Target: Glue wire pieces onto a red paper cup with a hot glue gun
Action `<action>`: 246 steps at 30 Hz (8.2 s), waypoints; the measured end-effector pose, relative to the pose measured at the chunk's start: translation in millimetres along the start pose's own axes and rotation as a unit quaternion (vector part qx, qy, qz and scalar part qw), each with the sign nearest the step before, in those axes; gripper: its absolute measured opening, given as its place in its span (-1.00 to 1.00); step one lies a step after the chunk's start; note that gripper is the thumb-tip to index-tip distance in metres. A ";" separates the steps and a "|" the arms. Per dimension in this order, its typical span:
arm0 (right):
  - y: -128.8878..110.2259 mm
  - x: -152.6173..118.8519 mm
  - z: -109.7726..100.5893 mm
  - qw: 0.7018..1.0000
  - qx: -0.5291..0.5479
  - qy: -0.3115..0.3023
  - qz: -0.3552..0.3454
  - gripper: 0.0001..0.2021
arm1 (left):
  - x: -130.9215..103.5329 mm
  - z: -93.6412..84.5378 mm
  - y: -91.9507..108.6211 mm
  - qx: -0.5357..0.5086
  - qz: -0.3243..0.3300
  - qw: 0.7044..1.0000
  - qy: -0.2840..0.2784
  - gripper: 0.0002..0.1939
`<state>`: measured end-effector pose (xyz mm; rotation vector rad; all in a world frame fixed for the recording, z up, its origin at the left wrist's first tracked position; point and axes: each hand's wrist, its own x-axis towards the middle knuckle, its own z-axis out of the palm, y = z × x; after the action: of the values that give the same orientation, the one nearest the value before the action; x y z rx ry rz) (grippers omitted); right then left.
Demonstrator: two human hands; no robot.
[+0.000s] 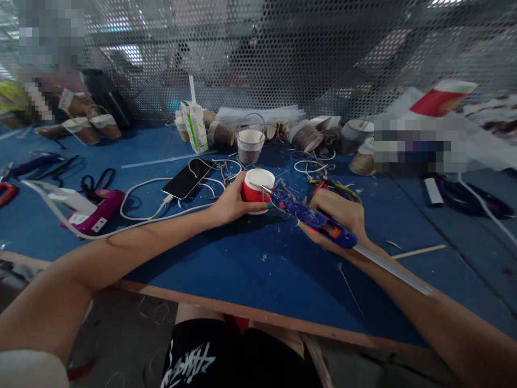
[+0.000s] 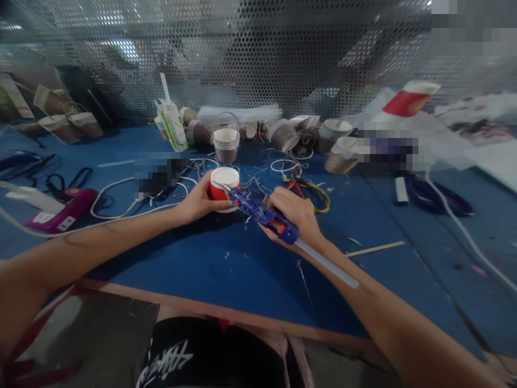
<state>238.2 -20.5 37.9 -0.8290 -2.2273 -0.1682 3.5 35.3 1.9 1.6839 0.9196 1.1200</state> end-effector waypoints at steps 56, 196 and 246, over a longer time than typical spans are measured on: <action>-2.8 4.5 -1.7 0.999 -0.003 0.039 0.007 -0.74 | -1.1 1.2 -0.6 -0.074 -0.017 0.997 -0.009 -0.27; -12.6 11.0 5.4 0.901 0.335 0.000 0.276 -0.50 | -12.4 -3.1 -2.0 -0.136 0.051 0.979 -0.140 -0.45; -13.0 12.9 14.3 0.893 0.335 0.004 0.300 -0.42 | -12.8 -6.6 8.1 -0.133 0.060 0.973 -0.182 -0.42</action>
<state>215.0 -19.0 38.2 -1.0439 -1.7196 0.8422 -5.9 22.7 7.1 1.6620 0.4231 0.9219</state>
